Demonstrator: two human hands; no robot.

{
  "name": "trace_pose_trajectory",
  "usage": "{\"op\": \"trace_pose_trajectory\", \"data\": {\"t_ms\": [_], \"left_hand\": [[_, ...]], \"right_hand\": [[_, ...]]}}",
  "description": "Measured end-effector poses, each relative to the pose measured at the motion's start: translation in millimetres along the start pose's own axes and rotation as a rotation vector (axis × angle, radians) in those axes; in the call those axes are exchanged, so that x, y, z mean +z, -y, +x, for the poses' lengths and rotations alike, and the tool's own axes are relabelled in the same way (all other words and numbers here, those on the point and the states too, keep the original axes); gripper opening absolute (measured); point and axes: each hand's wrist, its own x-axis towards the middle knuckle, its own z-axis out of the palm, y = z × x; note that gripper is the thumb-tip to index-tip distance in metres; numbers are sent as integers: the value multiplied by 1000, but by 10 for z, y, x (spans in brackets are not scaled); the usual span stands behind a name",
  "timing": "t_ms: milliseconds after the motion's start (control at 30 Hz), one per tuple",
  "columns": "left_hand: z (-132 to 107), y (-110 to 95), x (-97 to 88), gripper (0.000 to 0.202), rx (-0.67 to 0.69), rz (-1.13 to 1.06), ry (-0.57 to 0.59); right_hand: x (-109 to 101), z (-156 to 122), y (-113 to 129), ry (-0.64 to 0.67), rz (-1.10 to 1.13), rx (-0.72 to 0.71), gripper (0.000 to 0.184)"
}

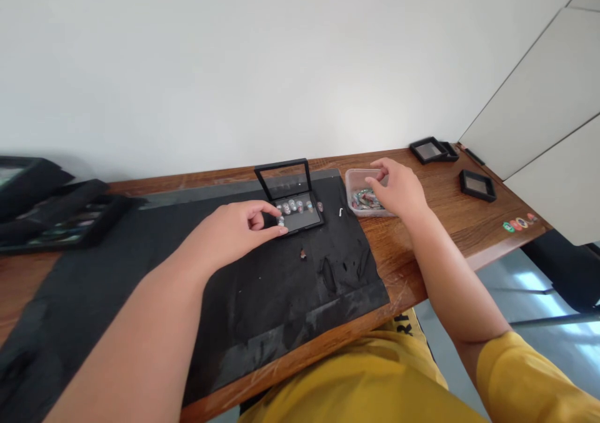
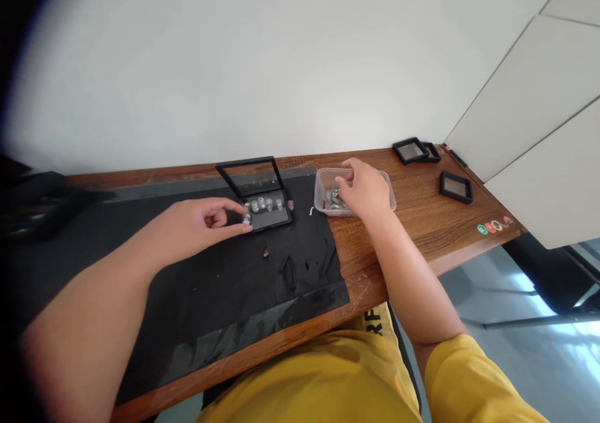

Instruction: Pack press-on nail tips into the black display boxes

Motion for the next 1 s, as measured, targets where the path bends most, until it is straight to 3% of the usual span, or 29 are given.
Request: {"op": "trace_pose_trajectory", "data": {"t_ms": [100,167,267,500,867,1000], "left_hand": [[9,12,9,42,-11,-3,9],[19,19,15,45,-21,-6,3],[35,28,25,48,-22,-7,-3],[41,29,44,50,0,7,5],[15,15,49,41,17,-1,-15],[11,-43,84,37,76,31,-91]], "right_hand": [[65,-125,219,-87,-43,-272,34],[125,-222,385,-22,-109,-456,32],[236,-333,544,99,-220,-596,31],[439,-382,547,190,-296,-646,34],[432,-333,545,239,-320,-603,36],[466,-291,525,226,-348,-595,37]]}}
